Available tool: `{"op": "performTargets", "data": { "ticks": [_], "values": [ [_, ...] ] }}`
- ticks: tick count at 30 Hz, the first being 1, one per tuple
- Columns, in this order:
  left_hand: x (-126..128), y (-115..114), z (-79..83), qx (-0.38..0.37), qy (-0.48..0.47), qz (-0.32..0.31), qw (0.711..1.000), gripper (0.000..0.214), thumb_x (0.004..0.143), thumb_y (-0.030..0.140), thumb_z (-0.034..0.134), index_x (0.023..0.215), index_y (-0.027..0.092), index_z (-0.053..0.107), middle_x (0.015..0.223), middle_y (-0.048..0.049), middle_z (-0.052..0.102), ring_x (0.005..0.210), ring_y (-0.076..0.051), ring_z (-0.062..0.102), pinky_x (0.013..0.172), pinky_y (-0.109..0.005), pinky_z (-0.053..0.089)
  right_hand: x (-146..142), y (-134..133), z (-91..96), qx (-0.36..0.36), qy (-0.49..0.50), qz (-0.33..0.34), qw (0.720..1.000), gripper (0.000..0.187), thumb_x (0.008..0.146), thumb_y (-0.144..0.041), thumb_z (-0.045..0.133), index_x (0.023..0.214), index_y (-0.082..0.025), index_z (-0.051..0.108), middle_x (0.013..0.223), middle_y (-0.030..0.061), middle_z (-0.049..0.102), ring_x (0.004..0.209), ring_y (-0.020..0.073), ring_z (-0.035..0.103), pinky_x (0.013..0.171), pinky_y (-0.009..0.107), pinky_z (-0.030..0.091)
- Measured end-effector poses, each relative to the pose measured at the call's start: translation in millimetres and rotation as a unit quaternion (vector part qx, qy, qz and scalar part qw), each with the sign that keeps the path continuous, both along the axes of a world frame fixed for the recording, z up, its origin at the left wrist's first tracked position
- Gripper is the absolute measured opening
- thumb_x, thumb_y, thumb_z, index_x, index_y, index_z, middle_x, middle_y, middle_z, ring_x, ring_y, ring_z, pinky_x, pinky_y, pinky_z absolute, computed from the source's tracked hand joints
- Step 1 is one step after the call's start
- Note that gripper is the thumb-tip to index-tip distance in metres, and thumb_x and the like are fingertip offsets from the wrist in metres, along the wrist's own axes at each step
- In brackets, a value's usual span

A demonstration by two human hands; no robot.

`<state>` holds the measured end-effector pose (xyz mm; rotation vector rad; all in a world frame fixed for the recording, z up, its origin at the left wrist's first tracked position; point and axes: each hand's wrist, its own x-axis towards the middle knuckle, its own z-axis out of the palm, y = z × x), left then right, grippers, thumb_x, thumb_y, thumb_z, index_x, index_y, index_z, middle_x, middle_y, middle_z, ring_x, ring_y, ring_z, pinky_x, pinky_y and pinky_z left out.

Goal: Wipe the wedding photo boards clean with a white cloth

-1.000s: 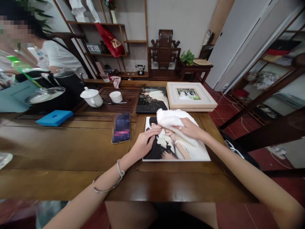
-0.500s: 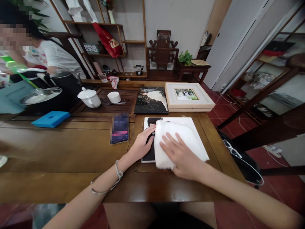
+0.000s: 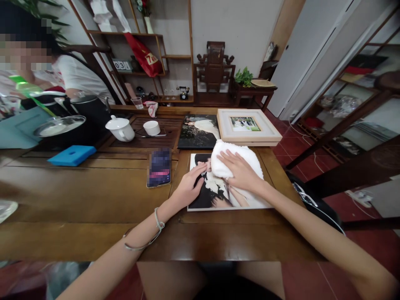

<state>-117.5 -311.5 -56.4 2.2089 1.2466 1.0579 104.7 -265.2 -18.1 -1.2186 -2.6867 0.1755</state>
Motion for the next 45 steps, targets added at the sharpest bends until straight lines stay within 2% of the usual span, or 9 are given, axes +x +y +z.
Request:
{"op": "performTargets", "data": {
  "ticks": [3, 6, 10, 14, 23, 26, 35, 39, 45],
  "values": [
    [-0.8, 0.3, -0.5, 0.004, -0.001, 0.001, 1.0, 0.04, 0.09, 0.014, 0.046, 0.129, 0.016, 0.056, 0.137, -0.0132, 0.057, 0.133, -0.025, 0.048, 0.113, -0.05, 0.037, -14.9, -5.1, 0.0, 0.012, -0.03, -0.005, 0.999, 0.081, 0.069, -0.016, 0.054, 0.147, -0.007, 0.034, 0.155, 0.0177, 0.028, 0.145, 0.0339, 0.016, 0.115, 0.056, 0.013],
    [-0.9, 0.5, -0.3, -0.003, 0.004, 0.009, 1.0, 0.041, 0.089, 0.012, 0.046, 0.129, 0.017, 0.056, 0.137, -0.0131, 0.057, 0.132, -0.025, 0.05, 0.113, -0.05, 0.037, -15.7, -42.5, 1.6, 0.004, -0.05, 0.04, 0.998, 0.086, 0.067, -0.015, 0.054, 0.148, -0.004, 0.03, 0.156, 0.0194, 0.024, 0.146, 0.0358, 0.009, 0.116, 0.058, 0.008],
    [-1.5, 0.6, -0.4, -0.009, -0.001, 0.004, 1.0, 0.044, 0.088, 0.01, 0.046, 0.13, 0.015, 0.056, 0.138, -0.0136, 0.056, 0.133, -0.026, 0.048, 0.114, -0.049, 0.036, 5.7, -97.0, 5.3, -0.02, -0.05, 0.155, 0.986, 0.094, 0.062, -0.019, 0.057, 0.15, -0.003, 0.025, 0.158, 0.0204, 0.018, 0.146, 0.0376, 0.001, 0.115, 0.062, 0.004],
    [-2.4, 0.8, -1.4, -0.006, -0.006, -0.014, 1.0, 0.049, 0.085, 0.008, 0.047, 0.131, 0.018, 0.055, 0.14, -0.0128, 0.054, 0.134, -0.025, 0.047, 0.114, -0.048, 0.036, 32.7, -98.0, 8.5, -0.066, -0.027, 0.274, 0.959, 0.096, 0.061, -0.022, 0.055, 0.151, -0.011, 0.025, 0.158, 0.0114, 0.022, 0.147, 0.0295, 0.009, 0.117, 0.056, 0.008],
    [-0.8, -1.1, 0.6, -0.006, 0.015, -0.001, 1.0, 0.041, 0.091, 0.014, 0.043, 0.13, 0.013, 0.055, 0.138, -0.0153, 0.056, 0.134, -0.025, 0.046, 0.114, -0.051, 0.035, 67.0, 5.4, -3.3, 0.009, 0.084, 0.04, 0.996, 0.074, 0.073, -0.013, 0.045, 0.146, -0.015, 0.037, 0.152, 0.0085, 0.038, 0.144, 0.0215, 0.025, 0.116, 0.049, 0.021],
    [-1.4, -0.7, -0.5, -0.003, 0.017, -0.001, 1.0, 0.04, 0.092, 0.014, 0.043, 0.131, 0.015, 0.055, 0.138, -0.0137, 0.056, 0.134, -0.025, 0.046, 0.114, -0.051, 0.035, 66.8, -1.8, -6.4, 0.021, 0.065, 0.032, 0.997, 0.081, 0.067, -0.012, 0.045, 0.147, -0.015, 0.035, 0.154, 0.0086, 0.035, 0.145, 0.0232, 0.022, 0.117, 0.052, 0.017],
    [-0.9, 1.0, -4.2, 0.001, 0.001, 0.0, 1.0, 0.04, 0.092, 0.015, 0.043, 0.13, 0.015, 0.056, 0.138, -0.0134, 0.056, 0.134, -0.025, 0.047, 0.114, -0.048, 0.036, 56.9, -113.5, 7.9, -0.06, -0.005, 0.18, 0.982, 0.098, 0.061, -0.016, 0.05, 0.154, -0.017, 0.018, 0.16, 0.0065, 0.015, 0.147, 0.0295, 0.008, 0.117, 0.056, 0.005],
    [-1.0, 0.9, -2.7, -0.006, 0.003, 0.001, 1.0, 0.04, 0.091, 0.015, 0.044, 0.129, 0.016, 0.057, 0.138, -0.0129, 0.057, 0.134, -0.025, 0.047, 0.114, -0.048, 0.035, 46.7, -94.8, 9.7, -0.093, 0.001, 0.182, 0.979, 0.1, 0.056, -0.013, 0.048, 0.153, -0.018, 0.022, 0.159, 0.0057, 0.021, 0.147, 0.0268, 0.011, 0.117, 0.056, 0.003],
    [-2.4, 0.4, -0.9, -0.001, 0.014, -0.007, 1.0, 0.041, 0.091, 0.013, 0.043, 0.129, 0.015, 0.056, 0.138, -0.0136, 0.056, 0.135, -0.025, 0.045, 0.114, -0.049, 0.035, 41.1, -17.9, 1.4, -0.038, 0.05, 0.049, 0.997, 0.08, 0.071, -0.014, 0.046, 0.149, -0.016, 0.032, 0.154, 0.0104, 0.033, 0.145, 0.0251, 0.019, 0.116, 0.057, 0.01]
  ]
}}
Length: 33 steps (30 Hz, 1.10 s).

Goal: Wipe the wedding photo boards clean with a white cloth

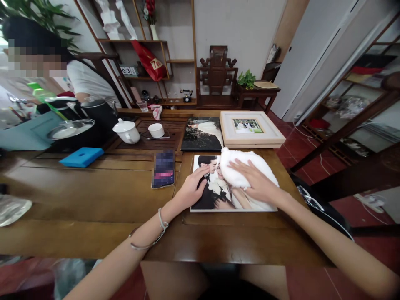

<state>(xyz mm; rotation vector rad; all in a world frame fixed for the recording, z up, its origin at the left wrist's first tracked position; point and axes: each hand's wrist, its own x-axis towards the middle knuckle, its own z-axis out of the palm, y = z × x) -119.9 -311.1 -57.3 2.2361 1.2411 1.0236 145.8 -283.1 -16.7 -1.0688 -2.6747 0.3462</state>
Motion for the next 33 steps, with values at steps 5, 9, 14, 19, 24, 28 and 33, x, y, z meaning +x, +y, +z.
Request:
{"op": "performTargets", "data": {
  "ticks": [5, 9, 14, 19, 24, 28, 33],
  "values": [
    [-0.1, 0.6, -1.3, -0.004, -0.003, 0.0, 1.0, 0.041, 0.09, 0.012, 0.045, 0.13, 0.016, 0.056, 0.138, -0.0127, 0.056, 0.135, -0.025, 0.046, 0.114, -0.05, 0.035, 7.6, 1.6, -2.7, 0.031, -0.024, -0.106, 0.994, 0.075, 0.073, -0.014, 0.045, 0.148, -0.014, 0.035, 0.154, 0.0119, 0.032, 0.145, 0.0284, 0.019, 0.115, 0.06, 0.012],
    [0.4, 0.9, -2.6, 0.001, -0.004, 0.001, 1.0, 0.042, 0.09, 0.011, 0.044, 0.13, 0.015, 0.056, 0.138, -0.0135, 0.056, 0.135, -0.025, 0.045, 0.115, -0.05, 0.034, 2.8, -51.4, -1.0, 0.039, -0.061, -0.043, 0.996, 0.09, 0.062, -0.011, 0.045, 0.15, -0.018, 0.03, 0.156, 0.007, 0.029, 0.147, 0.0283, 0.01, 0.115, 0.061, 0.007],
    [0.6, 1.0, -2.7, 0.008, -0.006, -0.002, 1.0, 0.042, 0.09, 0.012, 0.044, 0.13, 0.016, 0.056, 0.138, -0.0128, 0.057, 0.134, -0.024, 0.047, 0.114, -0.049, 0.036, -1.5, -92.9, 6.1, 0.009, -0.076, 0.101, 0.992, 0.104, 0.052, -0.01, 0.046, 0.153, -0.017, 0.021, 0.16, 0.0054, 0.016, 0.147, 0.0292, 0.003, 0.116, 0.06, 0.002],
    [0.3, 0.6, -3.0, 0.007, -0.009, -0.002, 1.0, 0.041, 0.091, 0.012, 0.044, 0.13, 0.016, 0.056, 0.138, -0.0131, 0.056, 0.135, -0.024, 0.046, 0.115, -0.05, 0.035, 10.4, -50.0, 3.8, -0.005, -0.047, 0.112, 0.993, 0.094, 0.062, -0.012, 0.048, 0.152, -0.021, 0.023, 0.158, 0.0045, 0.024, 0.147, 0.0249, 0.012, 0.117, 0.057, 0.006],
    [0.0, 0.4, -3.6, 0.001, 0.0, 0.0, 1.0, 0.042, 0.09, 0.012, 0.044, 0.13, 0.015, 0.055, 0.138, -0.0136, 0.056, 0.136, -0.025, 0.045, 0.115, -0.05, 0.034, 6.8, 11.4, -0.7, 0.031, -0.041, -0.002, 0.999, 0.078, 0.072, -0.014, 0.047, 0.149, -0.017, 0.033, 0.155, 0.0091, 0.032, 0.145, 0.0255, 0.019, 0.117, 0.055, 0.012],
    [0.6, 0.4, -2.8, 0.007, 0.004, -0.001, 1.0, 0.042, 0.091, 0.012, 0.043, 0.131, 0.016, 0.054, 0.138, -0.0136, 0.056, 0.136, -0.025, 0.044, 0.114, -0.052, 0.034, -19.2, 15.0, 1.5, 0.049, -0.077, -0.086, 0.992, 0.075, 0.074, -0.019, 0.049, 0.148, -0.012, 0.035, 0.155, 0.0135, 0.029, 0.145, 0.032, 0.018, 0.115, 0.059, 0.013],
    [1.0, 0.7, -0.4, 0.007, -0.006, 0.0, 1.0, 0.043, 0.089, 0.01, 0.044, 0.13, 0.016, 0.056, 0.138, -0.0135, 0.056, 0.133, -0.025, 0.048, 0.113, -0.051, 0.036, -46.0, -52.9, 9.5, 0.01, -0.119, 0.011, 0.993, 0.092, 0.061, -0.012, 0.051, 0.15, -0.008, 0.028, 0.158, 0.0149, 0.019, 0.146, 0.0358, 0.003, 0.114, 0.063, 0.004]
  ]
}}
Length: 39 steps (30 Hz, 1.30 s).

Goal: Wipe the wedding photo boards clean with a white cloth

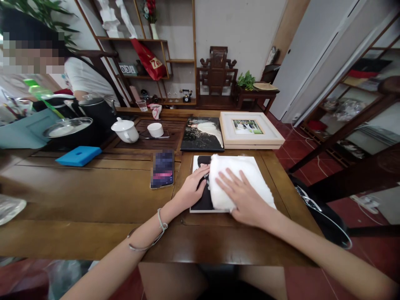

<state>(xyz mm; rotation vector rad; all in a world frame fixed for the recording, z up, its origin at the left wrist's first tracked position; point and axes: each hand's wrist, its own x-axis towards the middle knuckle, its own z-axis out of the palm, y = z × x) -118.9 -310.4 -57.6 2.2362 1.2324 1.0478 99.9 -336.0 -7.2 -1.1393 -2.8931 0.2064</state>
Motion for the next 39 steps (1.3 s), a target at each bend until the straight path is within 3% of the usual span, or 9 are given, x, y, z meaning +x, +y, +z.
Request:
{"op": "performTargets", "data": {
  "ticks": [3, 6, 12, 18, 24, 27, 30, 35, 39],
  "values": [
    [-1.0, 0.3, -0.3, -0.001, -0.01, -0.008, 1.0, 0.047, 0.087, 0.008, 0.046, 0.131, 0.018, 0.056, 0.138, -0.0127, 0.056, 0.132, -0.025, 0.049, 0.113, -0.05, 0.037, 4.2, -38.3, 6.9, -0.038, 0.01, 0.08, 0.996, 0.1, 0.053, -0.011, 0.049, 0.151, -0.009, 0.027, 0.159, 0.0132, 0.015, 0.146, 0.0342, -0.001, 0.115, 0.062, 0.002],
    [-1.3, 0.3, -1.5, -0.005, -0.008, -0.01, 1.0, 0.046, 0.087, 0.008, 0.044, 0.131, 0.016, 0.056, 0.138, -0.0135, 0.056, 0.134, -0.026, 0.046, 0.115, -0.05, 0.035, 25.8, -42.9, 10.2, -0.068, 0.035, 0.105, 0.992, 0.098, 0.053, -0.009, 0.046, 0.15, -0.016, 0.031, 0.158, 0.0065, 0.024, 0.147, 0.0268, 0.009, 0.118, 0.056, 0.006],
    [0.6, -0.4, -2.5, -0.006, 0.007, 0.003, 1.0, 0.041, 0.09, 0.012, 0.043, 0.129, 0.014, 0.056, 0.138, -0.0143, 0.056, 0.135, -0.025, 0.046, 0.114, -0.05, 0.035, 72.2, 22.0, -3.4, -0.016, 0.11, -0.014, 0.994, 0.088, 0.058, -0.009, 0.042, 0.146, -0.018, 0.039, 0.15, 0.0067, 0.04, 0.144, 0.0227, 0.025, 0.117, 0.053, 0.018],
    [0.2, -1.2, -0.8, -0.005, 0.01, -0.001, 1.0, 0.041, 0.091, 0.012, 0.043, 0.13, 0.014, 0.056, 0.138, -0.0147, 0.056, 0.135, -0.026, 0.045, 0.114, -0.052, 0.034, 32.7, 57.7, -8.7, 0.049, 0.046, -0.121, 0.99, 0.076, 0.071, -0.015, 0.046, 0.147, -0.013, 0.038, 0.154, 0.0132, 0.032, 0.144, 0.0325, 0.02, 0.113, 0.061, 0.017],
    [0.1, -0.3, 0.6, -0.009, -0.006, 0.0, 1.0, 0.043, 0.088, 0.011, 0.045, 0.13, 0.016, 0.057, 0.138, -0.0136, 0.056, 0.134, -0.027, 0.047, 0.114, -0.051, 0.036, -7.8, -10.6, 0.6, -0.006, 0.005, -0.006, 1.0, 0.089, 0.062, -0.011, 0.049, 0.149, -0.009, 0.031, 0.158, 0.0126, 0.022, 0.146, 0.0362, 0.006, 0.114, 0.063, 0.007],
    [-0.8, 0.0, 0.6, -0.012, -0.009, -0.009, 1.0, 0.047, 0.086, 0.008, 0.046, 0.13, 0.018, 0.057, 0.139, -0.0118, 0.056, 0.133, -0.027, 0.047, 0.114, -0.05, 0.036, -0.1, -52.7, 7.4, -0.042, 0.012, 0.05, 0.998, 0.098, 0.054, -0.009, 0.049, 0.151, -0.012, 0.029, 0.159, 0.0089, 0.017, 0.146, 0.0342, 0.002, 0.116, 0.061, 0.005],
    [-1.4, -0.2, 0.0, -0.012, -0.01, -0.007, 1.0, 0.046, 0.086, 0.009, 0.046, 0.131, 0.018, 0.057, 0.138, -0.012, 0.056, 0.133, -0.026, 0.048, 0.114, -0.05, 0.036, 21.3, -68.3, 13.1, -0.066, 0.017, 0.04, 0.997, 0.1, 0.051, -0.009, 0.045, 0.15, -0.02, 0.033, 0.157, 0.0013, 0.024, 0.147, 0.0279, 0.011, 0.118, 0.057, 0.012],
    [0.1, -0.2, -1.2, -0.01, 0.0, 0.001, 1.0, 0.041, 0.09, 0.013, 0.044, 0.129, 0.015, 0.057, 0.137, -0.0141, 0.057, 0.134, -0.025, 0.047, 0.113, -0.052, 0.036, 50.7, -34.5, 10.4, -0.029, 0.017, -0.067, 0.997, 0.085, 0.062, -0.009, 0.043, 0.146, -0.021, 0.041, 0.151, 0.0023, 0.039, 0.143, 0.0252, 0.028, 0.116, 0.054, 0.024],
    [0.9, -1.0, 0.9, -0.002, -0.009, 0.001, 1.0, 0.04, 0.089, 0.013, 0.046, 0.127, 0.017, 0.059, 0.135, -0.0116, 0.059, 0.133, -0.024, 0.048, 0.113, -0.05, 0.037, 31.9, 5.8, 1.3, 0.051, -0.006, -0.144, 0.988, 0.071, 0.072, -0.016, 0.047, 0.143, -0.013, 0.044, 0.149, 0.0111, 0.042, 0.141, 0.0362, 0.029, 0.111, 0.061, 0.027]
  ]
}}
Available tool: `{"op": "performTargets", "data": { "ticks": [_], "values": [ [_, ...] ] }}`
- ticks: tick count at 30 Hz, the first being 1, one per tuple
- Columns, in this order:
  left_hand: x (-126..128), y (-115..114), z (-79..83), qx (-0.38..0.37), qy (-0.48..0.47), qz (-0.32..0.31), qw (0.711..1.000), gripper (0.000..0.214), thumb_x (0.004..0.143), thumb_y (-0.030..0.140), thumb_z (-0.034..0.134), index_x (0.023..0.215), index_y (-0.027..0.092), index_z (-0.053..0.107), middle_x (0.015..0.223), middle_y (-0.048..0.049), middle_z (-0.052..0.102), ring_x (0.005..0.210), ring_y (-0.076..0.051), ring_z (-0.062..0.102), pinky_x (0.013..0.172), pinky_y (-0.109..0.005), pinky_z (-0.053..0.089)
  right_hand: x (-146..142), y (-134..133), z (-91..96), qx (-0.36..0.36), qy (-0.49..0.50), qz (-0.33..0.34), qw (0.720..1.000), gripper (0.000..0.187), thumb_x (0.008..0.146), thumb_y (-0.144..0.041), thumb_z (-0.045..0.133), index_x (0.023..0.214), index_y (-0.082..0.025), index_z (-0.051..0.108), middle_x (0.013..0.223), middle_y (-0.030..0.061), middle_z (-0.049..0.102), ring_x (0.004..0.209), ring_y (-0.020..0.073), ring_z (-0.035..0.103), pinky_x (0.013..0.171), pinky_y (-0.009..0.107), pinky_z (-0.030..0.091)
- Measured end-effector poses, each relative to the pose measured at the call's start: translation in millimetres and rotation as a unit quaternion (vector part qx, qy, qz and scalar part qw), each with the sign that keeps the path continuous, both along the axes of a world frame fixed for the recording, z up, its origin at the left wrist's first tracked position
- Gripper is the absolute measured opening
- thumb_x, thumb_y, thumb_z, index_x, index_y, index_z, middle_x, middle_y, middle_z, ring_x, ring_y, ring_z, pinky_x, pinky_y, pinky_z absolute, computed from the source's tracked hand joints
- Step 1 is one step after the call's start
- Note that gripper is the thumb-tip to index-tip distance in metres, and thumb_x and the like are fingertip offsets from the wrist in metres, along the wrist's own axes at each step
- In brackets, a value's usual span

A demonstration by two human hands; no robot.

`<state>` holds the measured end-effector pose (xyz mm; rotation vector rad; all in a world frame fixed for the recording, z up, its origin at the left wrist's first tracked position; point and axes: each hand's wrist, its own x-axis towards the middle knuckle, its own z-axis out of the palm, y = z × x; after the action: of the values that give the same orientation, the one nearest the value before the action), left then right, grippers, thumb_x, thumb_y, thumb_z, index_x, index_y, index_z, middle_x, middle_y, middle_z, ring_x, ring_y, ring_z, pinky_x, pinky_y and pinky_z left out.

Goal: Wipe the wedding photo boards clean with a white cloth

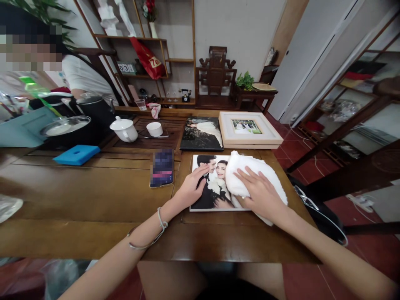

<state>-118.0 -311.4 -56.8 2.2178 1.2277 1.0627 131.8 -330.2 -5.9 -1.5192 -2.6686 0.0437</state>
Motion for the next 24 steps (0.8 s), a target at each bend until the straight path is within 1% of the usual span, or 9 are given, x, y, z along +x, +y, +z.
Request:
{"op": "performTargets", "data": {
  "ticks": [3, 5, 8, 10, 13, 16, 18, 20, 24],
  "values": [
    [-1.0, -1.1, 3.6, -0.003, -0.025, 0.008, 1.0, 0.038, 0.091, 0.015, 0.047, 0.126, 0.018, 0.06, 0.134, -0.0101, 0.061, 0.131, -0.024, 0.05, 0.113, -0.047, 0.039, -34.7, 16.6, -3.5, 0.014, -0.022, -0.001, 1.0, 0.073, 0.071, -0.017, 0.053, 0.143, -0.008, 0.042, 0.149, 0.0173, 0.04, 0.138, 0.0454, 0.027, 0.108, 0.066, 0.026],
    [-2.4, -1.4, 5.7, -0.012, -0.049, 0.023, 0.998, 0.037, 0.092, 0.017, 0.045, 0.126, 0.017, 0.06, 0.134, -0.0099, 0.061, 0.129, -0.023, 0.053, 0.112, -0.046, 0.04, -57.2, 16.3, -3.8, 0.008, -0.02, 0.026, 0.999, 0.075, 0.071, -0.017, 0.054, 0.144, -0.006, 0.04, 0.15, 0.0196, 0.038, 0.138, 0.0479, 0.025, 0.108, 0.067, 0.024],
    [-4.6, -1.3, 7.7, -0.026, -0.08, 0.046, 0.995, 0.037, 0.094, 0.02, 0.042, 0.126, 0.016, 0.061, 0.133, -0.0098, 0.061, 0.126, -0.023, 0.056, 0.11, -0.043, 0.042, -77.6, -3.4, -3.5, 0.0, -0.004, 0.084, 0.996, 0.075, 0.074, -0.017, 0.053, 0.145, -0.001, 0.037, 0.151, 0.0228, 0.035, 0.14, 0.0481, 0.02, 0.111, 0.066, 0.018],
    [-5.1, -1.3, 8.8, -0.036, -0.089, 0.054, 0.994, 0.038, 0.094, 0.021, 0.042, 0.127, 0.016, 0.061, 0.134, -0.0099, 0.06, 0.124, -0.022, 0.057, 0.11, -0.042, 0.043, -79.2, -25.5, -3.0, -0.015, 0.01, 0.128, 0.992, 0.075, 0.075, -0.018, 0.052, 0.145, 0.003, 0.034, 0.152, 0.0247, 0.031, 0.141, 0.0483, 0.016, 0.112, 0.066, 0.015],
    [-4.0, -1.6, 10.5, -0.042, -0.085, 0.047, 0.994, 0.039, 0.094, 0.02, 0.04, 0.125, 0.014, 0.062, 0.133, -0.0103, 0.061, 0.124, -0.023, 0.057, 0.11, -0.042, 0.043, -65.8, -58.0, 0.6, -0.055, 0.04, 0.204, 0.977, 0.08, 0.071, -0.019, 0.053, 0.146, 0.003, 0.033, 0.154, 0.0225, 0.027, 0.143, 0.0454, 0.009, 0.115, 0.063, 0.01],
    [-2.2, -1.4, 11.4, -0.025, -0.058, 0.028, 0.998, 0.037, 0.089, 0.016, 0.046, 0.121, 0.014, 0.064, 0.129, -0.0114, 0.064, 0.123, -0.024, 0.059, 0.109, -0.043, 0.044, -40.4, -72.7, 8.6, -0.102, 0.073, 0.234, 0.964, 0.083, 0.064, -0.016, 0.051, 0.145, -0.007, 0.039, 0.155, 0.0114, 0.032, 0.146, 0.0343, 0.012, 0.119, 0.053, 0.013],
    [-1.3, -1.0, 11.2, -0.011, -0.037, 0.01, 0.999, 0.036, 0.085, 0.014, 0.052, 0.117, 0.015, 0.067, 0.125, -0.0107, 0.066, 0.12, -0.024, 0.06, 0.108, -0.043, 0.045, -21.0, -68.7, 13.3, -0.121, 0.089, 0.21, 0.966, 0.083, 0.059, -0.013, 0.048, 0.141, -0.013, 0.046, 0.15, 0.0059, 0.042, 0.144, 0.0272, 0.023, 0.119, 0.048, 0.018],
    [-0.7, -0.7, 10.6, -0.002, -0.023, -0.003, 1.0, 0.032, 0.084, 0.015, 0.055, 0.114, 0.017, 0.068, 0.123, -0.0095, 0.068, 0.118, -0.024, 0.062, 0.107, -0.043, 0.046, -2.1, -55.5, 14.8, -0.116, 0.102, 0.166, 0.974, 0.081, 0.057, -0.011, 0.045, 0.138, -0.016, 0.051, 0.145, 0.0055, 0.049, 0.139, 0.0239, 0.035, 0.117, 0.046, 0.023],
    [-0.6, -0.4, 8.9, 0.012, -0.007, -0.003, 1.0, 0.028, 0.088, 0.017, 0.055, 0.112, 0.016, 0.069, 0.12, -0.01, 0.069, 0.119, -0.023, 0.061, 0.107, -0.044, 0.046, 23.5, -12.7, 10.6, -0.049, 0.141, 0.055, 0.987, 0.068, 0.065, -0.012, 0.044, 0.131, -0.013, 0.057, 0.139, 0.0116, 0.054, 0.129, 0.0279, 0.049, 0.111, 0.048, 0.034]
  ]
}}
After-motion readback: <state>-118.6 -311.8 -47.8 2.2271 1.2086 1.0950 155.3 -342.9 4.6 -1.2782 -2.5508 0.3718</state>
